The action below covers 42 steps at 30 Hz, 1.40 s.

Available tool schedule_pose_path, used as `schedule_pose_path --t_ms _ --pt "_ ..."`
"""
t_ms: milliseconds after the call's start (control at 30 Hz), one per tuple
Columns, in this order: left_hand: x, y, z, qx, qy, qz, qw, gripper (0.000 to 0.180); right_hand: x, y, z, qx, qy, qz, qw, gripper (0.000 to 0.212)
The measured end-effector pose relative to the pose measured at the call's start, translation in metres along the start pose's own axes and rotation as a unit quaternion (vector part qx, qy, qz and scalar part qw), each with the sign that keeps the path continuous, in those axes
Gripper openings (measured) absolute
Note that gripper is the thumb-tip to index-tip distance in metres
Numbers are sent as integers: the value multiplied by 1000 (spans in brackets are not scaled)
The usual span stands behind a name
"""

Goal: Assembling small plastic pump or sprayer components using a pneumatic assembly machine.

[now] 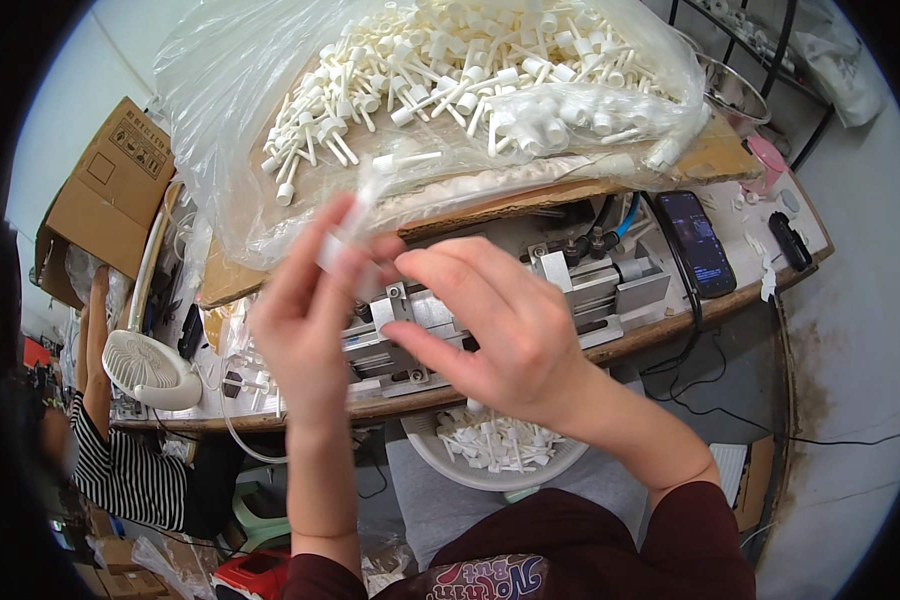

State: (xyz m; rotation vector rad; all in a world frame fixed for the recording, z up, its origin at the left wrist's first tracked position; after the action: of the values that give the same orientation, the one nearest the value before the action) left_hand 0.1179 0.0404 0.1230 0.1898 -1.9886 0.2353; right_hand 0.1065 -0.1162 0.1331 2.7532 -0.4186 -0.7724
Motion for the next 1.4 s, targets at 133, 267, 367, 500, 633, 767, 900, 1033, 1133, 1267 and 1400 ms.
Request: schedule_pose_path --t_ms 133,267,367,500,633,767,900,1033,1133,1267,1400 --pt "-28 -18 45 -14 96 141 985 34 -2 -4 20 -23 2 21 1000 39" --pt "-46 -20 70 -16 131 141 981 31 -5 2 49 -62 26 59 996 38" --pt "-45 -17 79 -76 -7 -52 996 34 4 11 67 -82 8 48 995 36" --pt "-49 3 93 -8 9 -65 998 34 25 14 82 -138 -126 10 982 29" --pt "-45 15 98 29 39 -21 999 41 25 -8 97 -225 -15 102 969 27" --pt "-39 18 100 42 40 -11 998 41 16 -24 92 -265 52 212 939 23" --pt "-39 19 105 24 39 -14 999 43 15 -28 84 -297 67 240 922 19" --pt "-40 15 105 -2 -7 -49 999 44 19 -24 81 -326 52 244 912 19" --pt "-39 12 104 -7 -31 -103 994 45 23 -24 76 -334 36 228 914 19" --pt "-29 22 104 -32 -116 -243 963 42 34 -21 44 -289 -101 30 951 26" --pt "-28 25 119 -24 -119 -221 968 35 40 -11 -9 -116 -137 34 983 20"
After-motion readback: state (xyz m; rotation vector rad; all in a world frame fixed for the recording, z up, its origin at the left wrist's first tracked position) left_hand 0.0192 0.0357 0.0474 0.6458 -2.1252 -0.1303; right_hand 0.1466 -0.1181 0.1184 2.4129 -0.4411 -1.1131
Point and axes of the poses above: each hand's wrist, its own z-axis away from the middle knuckle, its own y-axis out of the back of the hand, x = y × z, the point moved 7 cm from there along -z, towards the middle knuckle, and after that the axes turned 4 degrees about x, right-handed, at the moved point
